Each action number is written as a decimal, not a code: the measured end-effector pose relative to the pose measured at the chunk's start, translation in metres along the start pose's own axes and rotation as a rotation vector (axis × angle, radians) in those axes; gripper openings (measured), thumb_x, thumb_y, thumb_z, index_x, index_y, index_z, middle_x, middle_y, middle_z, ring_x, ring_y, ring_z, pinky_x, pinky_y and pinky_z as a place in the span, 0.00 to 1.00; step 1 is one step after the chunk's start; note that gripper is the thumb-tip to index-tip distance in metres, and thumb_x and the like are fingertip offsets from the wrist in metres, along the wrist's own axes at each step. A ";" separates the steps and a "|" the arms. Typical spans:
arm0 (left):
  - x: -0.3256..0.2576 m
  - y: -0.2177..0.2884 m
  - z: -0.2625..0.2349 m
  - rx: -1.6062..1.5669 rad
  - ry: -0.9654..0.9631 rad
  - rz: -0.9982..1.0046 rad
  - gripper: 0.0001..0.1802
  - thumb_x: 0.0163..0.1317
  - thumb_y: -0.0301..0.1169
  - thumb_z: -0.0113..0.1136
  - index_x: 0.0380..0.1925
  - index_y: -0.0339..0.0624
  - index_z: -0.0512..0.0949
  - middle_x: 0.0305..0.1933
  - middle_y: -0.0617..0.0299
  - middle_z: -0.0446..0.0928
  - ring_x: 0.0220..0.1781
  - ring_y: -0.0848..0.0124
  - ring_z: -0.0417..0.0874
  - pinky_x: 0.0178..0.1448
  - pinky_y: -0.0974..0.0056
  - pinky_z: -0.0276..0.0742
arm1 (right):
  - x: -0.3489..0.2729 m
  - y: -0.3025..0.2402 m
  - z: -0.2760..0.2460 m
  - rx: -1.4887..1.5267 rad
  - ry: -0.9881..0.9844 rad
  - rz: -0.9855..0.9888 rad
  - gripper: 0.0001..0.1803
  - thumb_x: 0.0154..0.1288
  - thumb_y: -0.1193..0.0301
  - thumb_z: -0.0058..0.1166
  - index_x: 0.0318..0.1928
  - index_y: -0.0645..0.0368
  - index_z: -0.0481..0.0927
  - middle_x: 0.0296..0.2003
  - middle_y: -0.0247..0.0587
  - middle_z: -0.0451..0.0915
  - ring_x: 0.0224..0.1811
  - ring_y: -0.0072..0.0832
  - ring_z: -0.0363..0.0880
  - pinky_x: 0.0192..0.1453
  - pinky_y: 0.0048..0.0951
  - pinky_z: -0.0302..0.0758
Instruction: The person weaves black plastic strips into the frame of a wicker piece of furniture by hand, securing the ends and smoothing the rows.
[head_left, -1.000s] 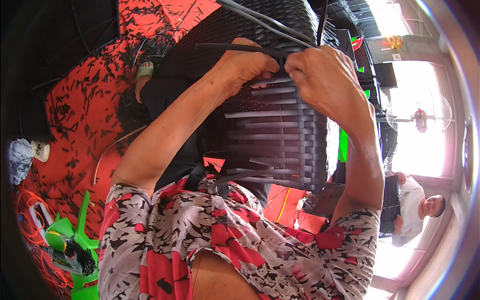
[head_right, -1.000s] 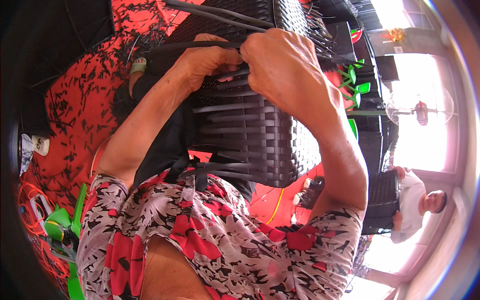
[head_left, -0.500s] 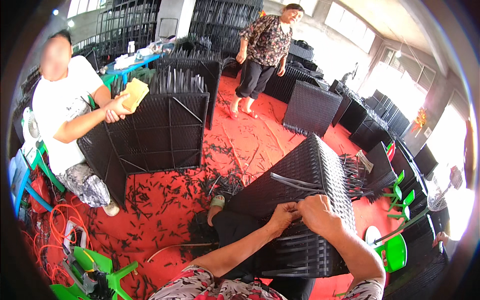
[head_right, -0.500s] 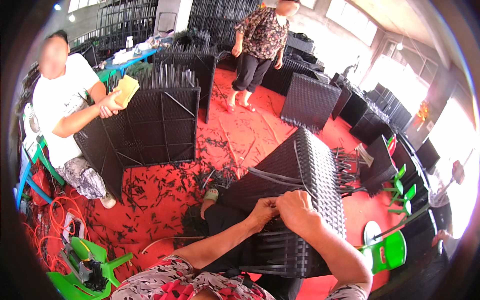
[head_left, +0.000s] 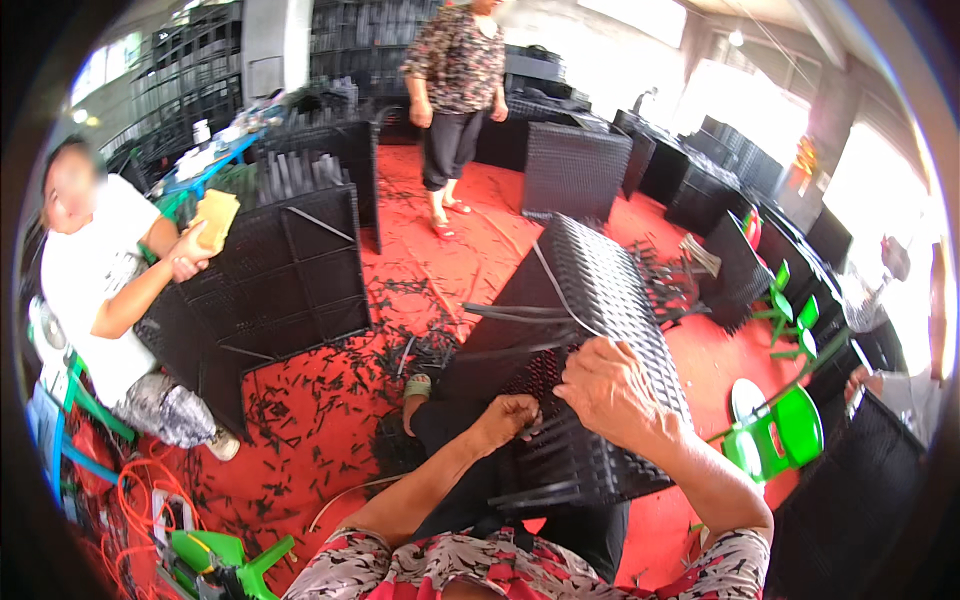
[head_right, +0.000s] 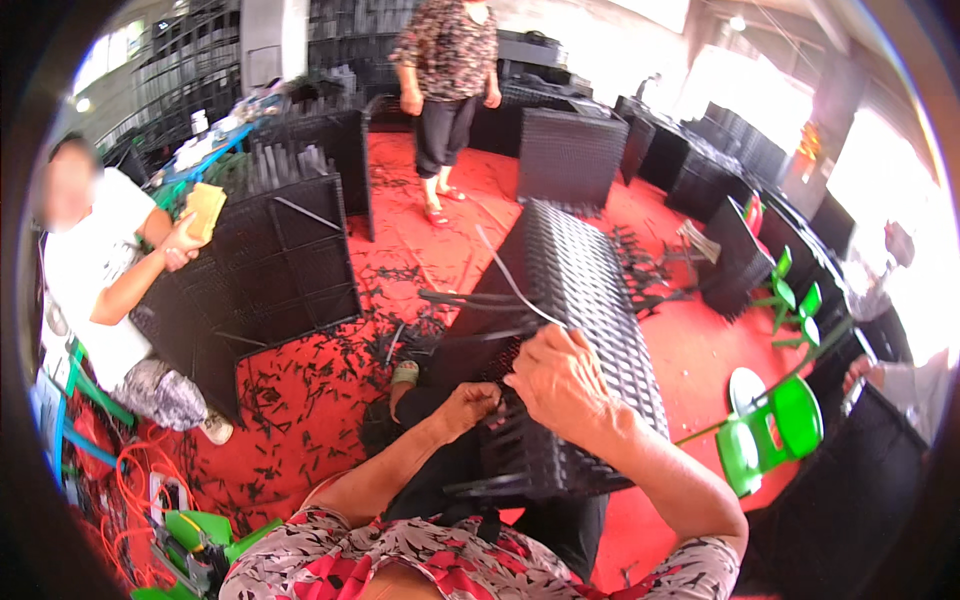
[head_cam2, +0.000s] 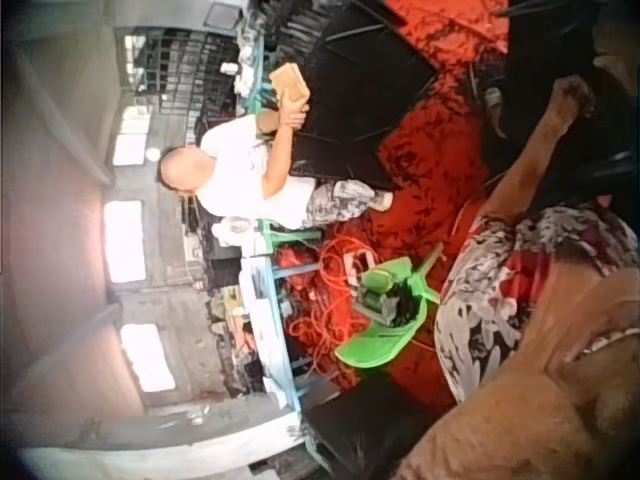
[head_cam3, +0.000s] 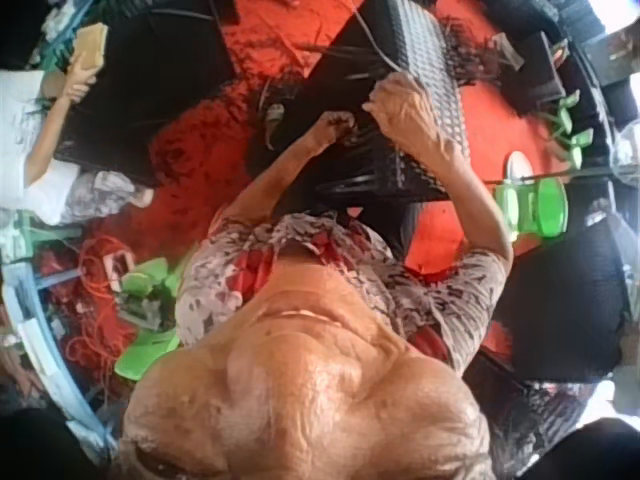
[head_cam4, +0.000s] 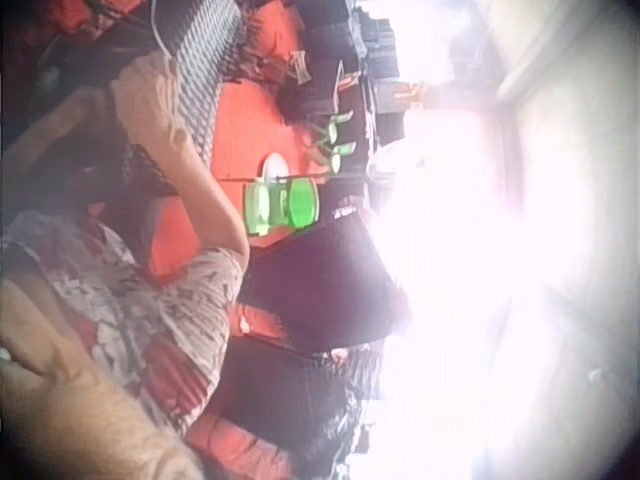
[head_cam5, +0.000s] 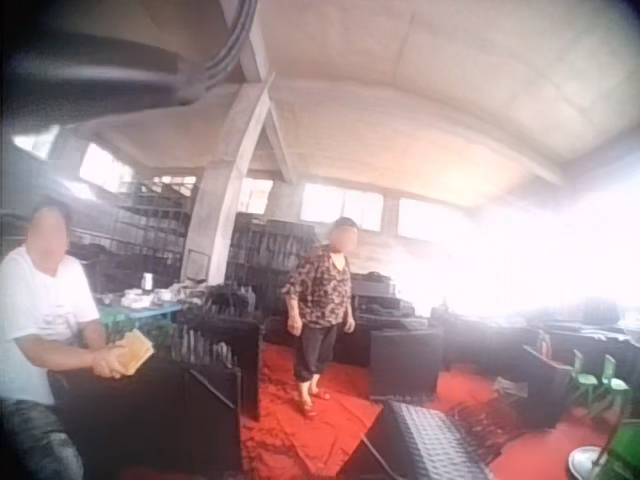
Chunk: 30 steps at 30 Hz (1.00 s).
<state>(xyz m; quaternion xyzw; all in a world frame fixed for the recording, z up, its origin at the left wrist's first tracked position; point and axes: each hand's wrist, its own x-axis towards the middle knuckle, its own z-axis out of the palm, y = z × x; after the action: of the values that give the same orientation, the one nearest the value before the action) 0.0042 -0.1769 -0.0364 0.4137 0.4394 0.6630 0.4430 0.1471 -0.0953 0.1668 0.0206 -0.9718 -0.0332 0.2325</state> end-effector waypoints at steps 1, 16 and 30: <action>0.003 0.004 0.005 0.050 0.030 0.026 0.12 0.66 0.30 0.53 0.23 0.42 0.73 0.24 0.70 0.69 0.27 0.80 0.69 0.31 0.71 0.66 | -0.005 0.007 0.006 0.050 0.115 0.021 0.07 0.56 0.66 0.57 0.27 0.55 0.80 0.33 0.35 0.77 0.43 0.36 0.72 0.47 0.39 0.68; 0.014 -0.042 -0.042 -0.093 0.089 0.100 0.04 0.67 0.31 0.54 0.38 0.46 0.77 0.34 0.73 0.78 0.33 0.82 0.78 0.34 0.73 0.74 | -0.021 0.033 0.051 0.159 0.331 0.082 0.10 0.45 0.62 0.54 0.16 0.51 0.71 0.26 0.31 0.73 0.37 0.30 0.70 0.42 0.31 0.65; -0.041 -0.091 -0.055 -0.227 0.287 -0.263 0.07 0.59 0.28 0.64 0.25 0.44 0.76 0.22 0.69 0.72 0.22 0.79 0.70 0.27 0.74 0.63 | -0.013 0.030 0.068 0.113 0.299 0.182 0.11 0.38 0.59 0.58 0.20 0.49 0.74 0.28 0.29 0.72 0.40 0.32 0.65 0.42 0.36 0.63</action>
<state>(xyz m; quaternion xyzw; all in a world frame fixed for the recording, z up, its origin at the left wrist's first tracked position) -0.0155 -0.2076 -0.1447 0.2021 0.4706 0.6967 0.5022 0.1274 -0.0611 0.1026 -0.0498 -0.9246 0.0461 0.3749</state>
